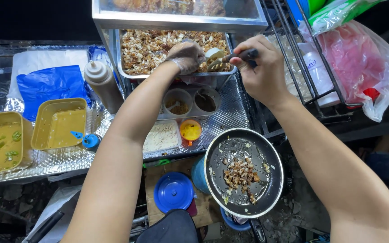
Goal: The person scoops cooked meat from a container into a frying pan, then peels and chops an onion on a wooden board. The chopped onion is added to the pan, and the remaining pieces are scraped into a yellow container.
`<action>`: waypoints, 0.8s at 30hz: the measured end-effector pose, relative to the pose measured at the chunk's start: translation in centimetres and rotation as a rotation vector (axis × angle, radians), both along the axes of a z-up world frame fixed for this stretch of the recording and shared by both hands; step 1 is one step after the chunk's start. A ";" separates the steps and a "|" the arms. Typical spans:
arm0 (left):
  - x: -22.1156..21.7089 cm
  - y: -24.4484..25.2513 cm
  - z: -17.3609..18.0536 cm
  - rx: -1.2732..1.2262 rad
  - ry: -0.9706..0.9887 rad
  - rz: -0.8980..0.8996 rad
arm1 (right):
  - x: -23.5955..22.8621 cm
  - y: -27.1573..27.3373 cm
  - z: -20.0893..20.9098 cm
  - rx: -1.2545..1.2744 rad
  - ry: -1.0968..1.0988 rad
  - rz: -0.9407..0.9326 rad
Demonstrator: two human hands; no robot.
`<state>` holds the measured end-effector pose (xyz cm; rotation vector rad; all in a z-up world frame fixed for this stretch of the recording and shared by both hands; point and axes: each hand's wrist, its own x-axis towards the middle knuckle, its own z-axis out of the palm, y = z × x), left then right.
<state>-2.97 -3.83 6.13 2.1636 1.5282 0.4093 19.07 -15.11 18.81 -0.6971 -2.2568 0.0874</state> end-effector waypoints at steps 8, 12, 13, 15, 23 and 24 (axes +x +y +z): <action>-1.2 2.1 -3.2 0.079 -0.152 -0.045 | 0.5 1.0 2.4 -0.007 -0.064 0.037; -2.1 0.3 -0.9 0.070 -0.193 0.054 | 0.1 0.9 4.0 0.074 -0.068 -0.002; -2.3 0.4 -0.6 0.070 -0.191 0.052 | 0.1 1.1 4.0 0.073 -0.066 -0.004; -2.7 0.5 0.2 0.071 -0.261 0.080 | 0.0 1.5 4.0 0.175 -0.066 -0.057; -2.7 -4.0 2.1 0.388 -0.104 -0.184 | 0.7 -3.7 5.6 0.029 -0.042 0.062; -2.1 -5.0 2.5 0.439 -0.048 -0.213 | 1.4 -4.8 5.7 0.010 -0.036 0.102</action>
